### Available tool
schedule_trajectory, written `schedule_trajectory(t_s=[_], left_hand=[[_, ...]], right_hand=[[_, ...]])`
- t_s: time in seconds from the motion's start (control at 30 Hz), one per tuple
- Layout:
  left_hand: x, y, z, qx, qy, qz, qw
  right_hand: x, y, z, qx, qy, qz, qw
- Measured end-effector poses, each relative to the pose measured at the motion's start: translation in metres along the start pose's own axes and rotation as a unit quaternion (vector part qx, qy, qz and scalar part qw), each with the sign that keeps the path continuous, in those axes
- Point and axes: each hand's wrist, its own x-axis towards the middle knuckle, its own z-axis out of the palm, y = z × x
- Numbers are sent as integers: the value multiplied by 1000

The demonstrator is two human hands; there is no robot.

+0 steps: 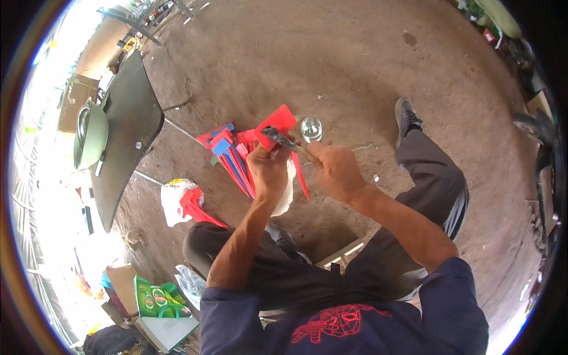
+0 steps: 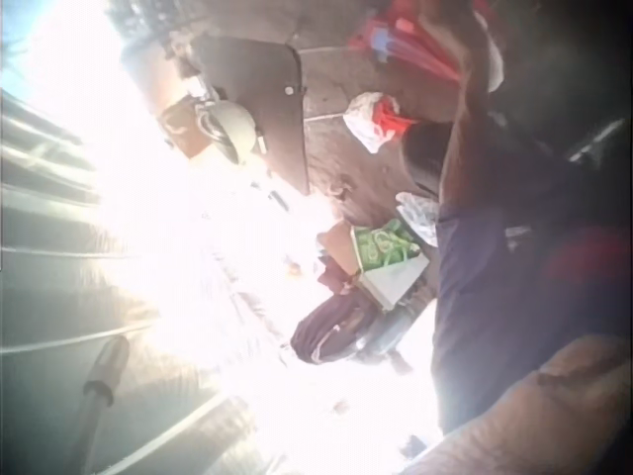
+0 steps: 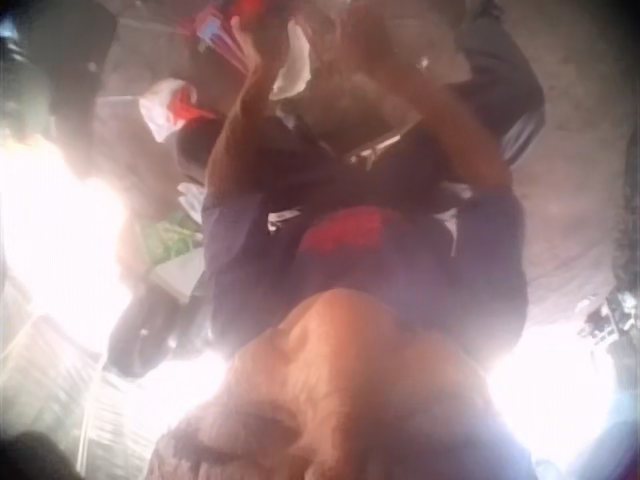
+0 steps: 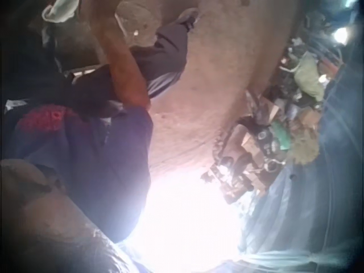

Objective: The person paints small red and blue plastic decorations using a brush dipped in a clear liquid. They handle each piece individually, apply paint to the surface, and place finished items on the floor.

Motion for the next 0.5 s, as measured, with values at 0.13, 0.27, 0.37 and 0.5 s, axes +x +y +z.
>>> schedule_trajectory(t_s=[0.13,0.27,0.37,0.5], left_hand=[[-4,-2,8,-56,-1,-6,998],[7,-8,6,-27,7,18,999],[14,-13,-1,-226,16,-78,971],[29,-57,-30,-261,95,-133,951]], right_hand=[[6,13,3,-3,-4,52,999],[5,13,-6,32,8,54,998],[9,3,-19,55,28,60,996],[12,0,-22,80,71,35,994]])
